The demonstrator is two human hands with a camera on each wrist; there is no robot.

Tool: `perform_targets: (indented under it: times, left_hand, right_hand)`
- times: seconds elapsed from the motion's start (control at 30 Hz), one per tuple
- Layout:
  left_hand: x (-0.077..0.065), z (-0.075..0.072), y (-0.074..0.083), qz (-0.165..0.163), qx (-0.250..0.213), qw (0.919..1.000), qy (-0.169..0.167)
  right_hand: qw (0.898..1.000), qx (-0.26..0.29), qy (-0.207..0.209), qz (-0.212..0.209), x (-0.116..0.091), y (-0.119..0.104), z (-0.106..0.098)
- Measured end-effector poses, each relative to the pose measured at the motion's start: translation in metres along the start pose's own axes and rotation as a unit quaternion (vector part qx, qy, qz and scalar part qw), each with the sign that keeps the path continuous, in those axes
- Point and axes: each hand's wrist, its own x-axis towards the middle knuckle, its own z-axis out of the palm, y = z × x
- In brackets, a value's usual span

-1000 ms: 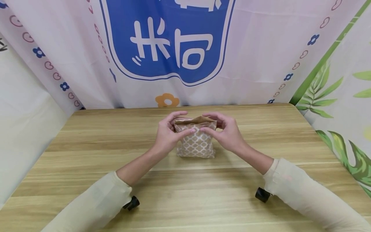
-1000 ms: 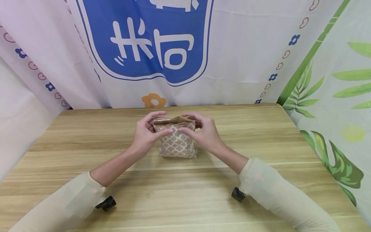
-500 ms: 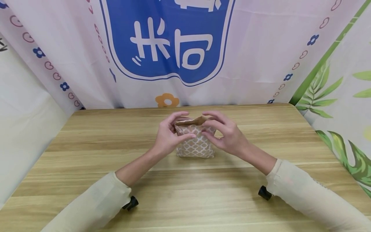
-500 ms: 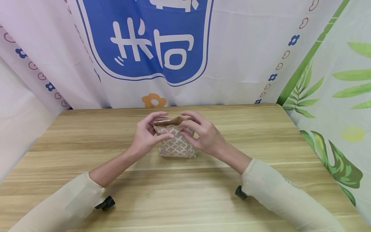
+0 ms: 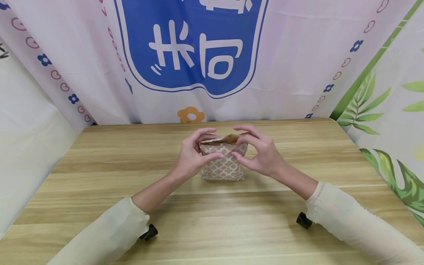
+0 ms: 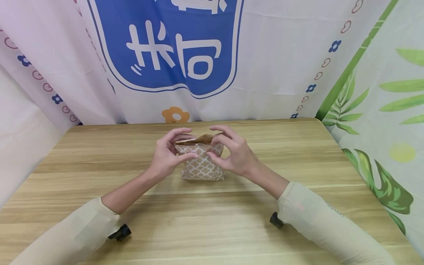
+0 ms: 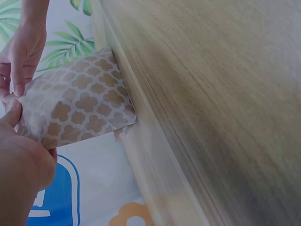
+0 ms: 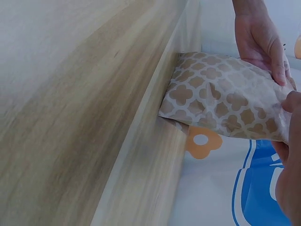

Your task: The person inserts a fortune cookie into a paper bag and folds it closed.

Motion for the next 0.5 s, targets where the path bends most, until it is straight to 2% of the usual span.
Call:
perform_targets:
  times: [0.17,0.33,0.43,0.5]
  left_hand:
    - [0.0004,0.0006,-0.0017,0.008,-0.009,0.9999,0.005]
    - [0.0005,0.0031,0.0029,-0.013,-0.012,0.9998,0.012]
    - [0.0003,0.0046,0.0056,-0.025,-0.018,0.9994,0.016]
    - [-0.0001,0.0053,0.0068,-0.033,-0.022,0.9990,0.020]
  right_hand:
    - [1.000,0.015,-0.002,0.016,-0.0002,-0.0004,-0.0001]
    - [0.997,0.057,0.009,0.056,-0.0013,-0.0028,0.0022]
    - [0.988,0.110,0.011,0.111,-0.0023,-0.0054,0.0038]
    - [0.977,0.146,0.008,0.157,-0.0033,-0.0068,0.0046]
